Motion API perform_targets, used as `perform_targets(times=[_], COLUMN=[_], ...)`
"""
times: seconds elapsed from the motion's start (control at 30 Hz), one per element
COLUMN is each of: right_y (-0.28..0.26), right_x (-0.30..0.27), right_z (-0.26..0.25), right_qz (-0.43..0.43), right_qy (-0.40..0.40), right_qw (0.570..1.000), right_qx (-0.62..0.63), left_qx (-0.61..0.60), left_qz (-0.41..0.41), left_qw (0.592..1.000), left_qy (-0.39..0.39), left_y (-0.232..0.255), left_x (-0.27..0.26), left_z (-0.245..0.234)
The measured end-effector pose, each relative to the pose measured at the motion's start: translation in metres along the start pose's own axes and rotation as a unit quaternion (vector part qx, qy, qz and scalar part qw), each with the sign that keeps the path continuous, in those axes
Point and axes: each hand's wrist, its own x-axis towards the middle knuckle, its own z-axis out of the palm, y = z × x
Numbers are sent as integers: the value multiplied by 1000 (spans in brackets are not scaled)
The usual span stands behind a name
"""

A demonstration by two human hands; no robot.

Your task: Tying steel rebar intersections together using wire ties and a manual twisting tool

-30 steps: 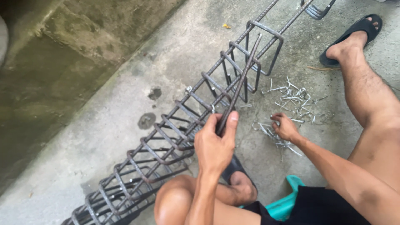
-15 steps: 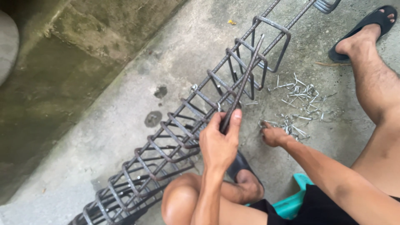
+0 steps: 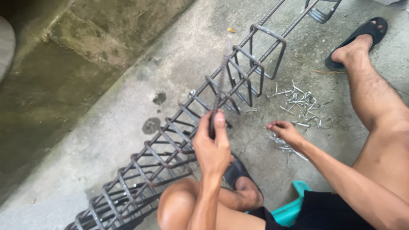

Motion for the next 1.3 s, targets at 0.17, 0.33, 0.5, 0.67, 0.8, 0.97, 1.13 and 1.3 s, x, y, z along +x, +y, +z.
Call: perform_targets(times=[0.17, 0.33, 0.5, 0.67, 0.8, 0.97, 1.13, 1.3], right_y=[-39, -118, -188, -216, -224, -223, -236, -246], right_x=[-27, -70, -111, -133, -142, -146, -158, -167], right_z=[-24, -24, -7, 12, 16, 14, 12, 12], right_qz=[32, -17, -95, -151, -190, -192, -187, -266], right_qy=[-18, -87, -230, -249, -215, -213, -263, -199], right_qw=[989, 967, 900, 889, 907, 926, 935, 938], right_qx=[141, 239, 359, 354, 308, 247, 146, -102], left_qx=[-106, -290, -118, -140, -112, -108, -137, -156], left_qz=[30, -107, 37, 75, 81, 83, 49, 14], left_qw=[994, 951, 987, 972, 975, 974, 965, 951], left_qy=[2, 0, -100, -172, -175, -182, -217, -267], left_y=[-12, -5, -2, -10, -14, -15, -5, 0], left_x=[7, 2, -8, -16, -12, -12, -18, -23], left_z=[-6, 8, 17, 28, 24, 18, 13, 12])
